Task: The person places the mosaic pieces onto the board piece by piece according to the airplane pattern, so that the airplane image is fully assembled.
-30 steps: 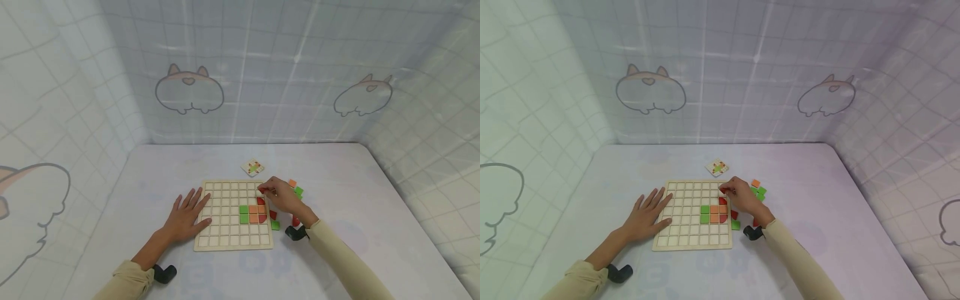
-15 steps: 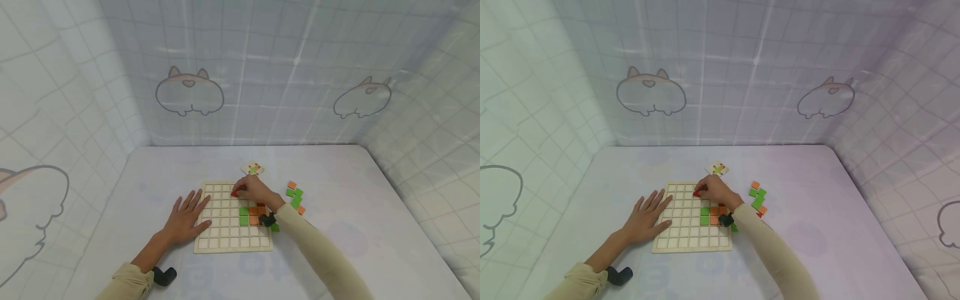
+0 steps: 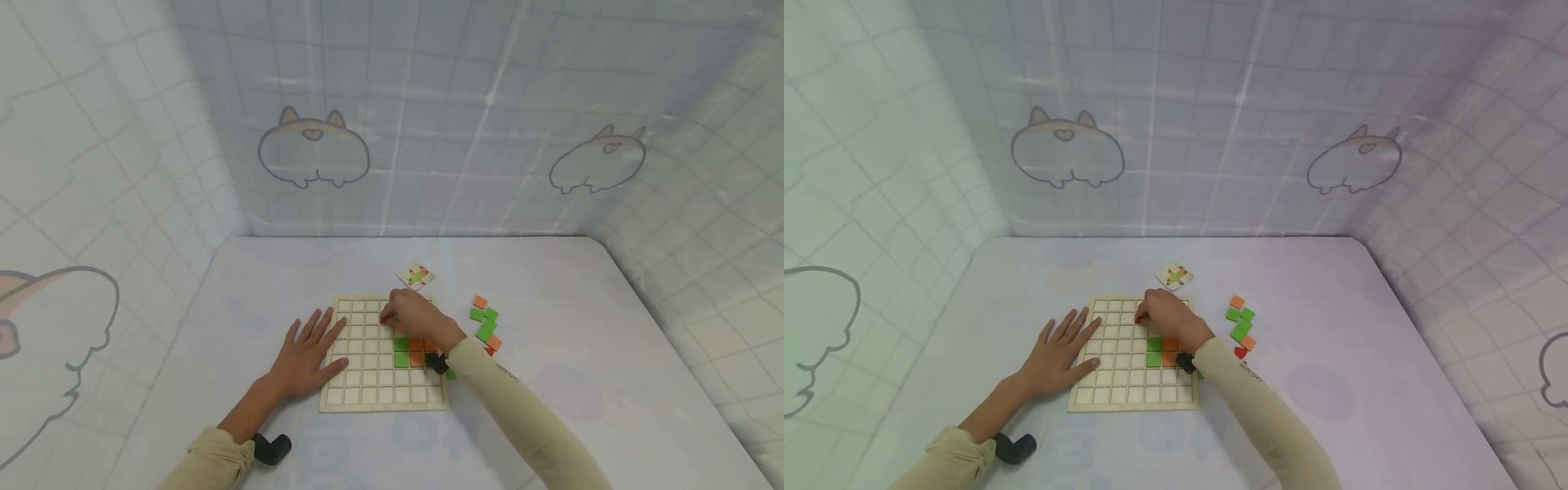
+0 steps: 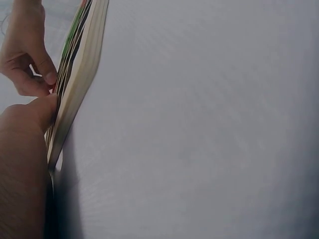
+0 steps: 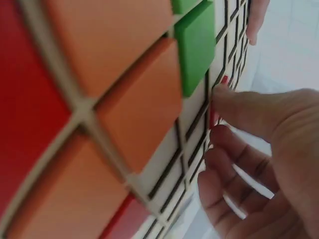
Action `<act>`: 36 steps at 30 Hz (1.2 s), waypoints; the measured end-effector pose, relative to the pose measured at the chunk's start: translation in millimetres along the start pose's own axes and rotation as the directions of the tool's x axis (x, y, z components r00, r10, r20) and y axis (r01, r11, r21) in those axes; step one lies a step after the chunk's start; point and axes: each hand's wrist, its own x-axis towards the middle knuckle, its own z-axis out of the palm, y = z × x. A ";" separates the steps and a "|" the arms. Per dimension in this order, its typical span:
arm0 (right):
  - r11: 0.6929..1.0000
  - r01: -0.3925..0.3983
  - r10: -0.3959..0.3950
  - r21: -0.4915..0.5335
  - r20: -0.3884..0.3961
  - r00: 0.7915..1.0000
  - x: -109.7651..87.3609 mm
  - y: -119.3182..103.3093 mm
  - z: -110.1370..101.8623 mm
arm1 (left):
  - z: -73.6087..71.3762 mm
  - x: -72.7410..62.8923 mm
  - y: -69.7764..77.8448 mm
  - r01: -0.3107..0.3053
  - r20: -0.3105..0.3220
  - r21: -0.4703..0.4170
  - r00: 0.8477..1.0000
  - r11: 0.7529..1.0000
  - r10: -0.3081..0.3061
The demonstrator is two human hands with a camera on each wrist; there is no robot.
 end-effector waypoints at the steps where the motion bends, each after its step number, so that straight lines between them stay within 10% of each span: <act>1: 1.000 -0.004 0.004 -0.004 0.000 1.000 0.4 -1.5 -0.9 | -0.5 -0.3 0.4 -0.001 0.002 -0.001 1.000 1.000 0.001; 13: 0.966 -0.199 0.223 -0.163 0.142 0.965 12.3 -25.3 -19.3 | -1.6 3.8 1.3 -0.020 -0.007 -0.011 1.000 1.000 0.020; 21: 0.961 -0.272 0.270 -0.042 -0.043 0.962 -24.1 5.7 -23.5 | -0.5 -0.1 -0.6 0.012 0.004 0.004 1.000 1.000 -0.012; 36: 0.802 -0.598 0.590 -0.002 -0.158 0.792 -104.1 87.7 -44.4 | 0.3 -0.4 1.9 0.013 -0.020 0.009 1.000 1.000 -0.013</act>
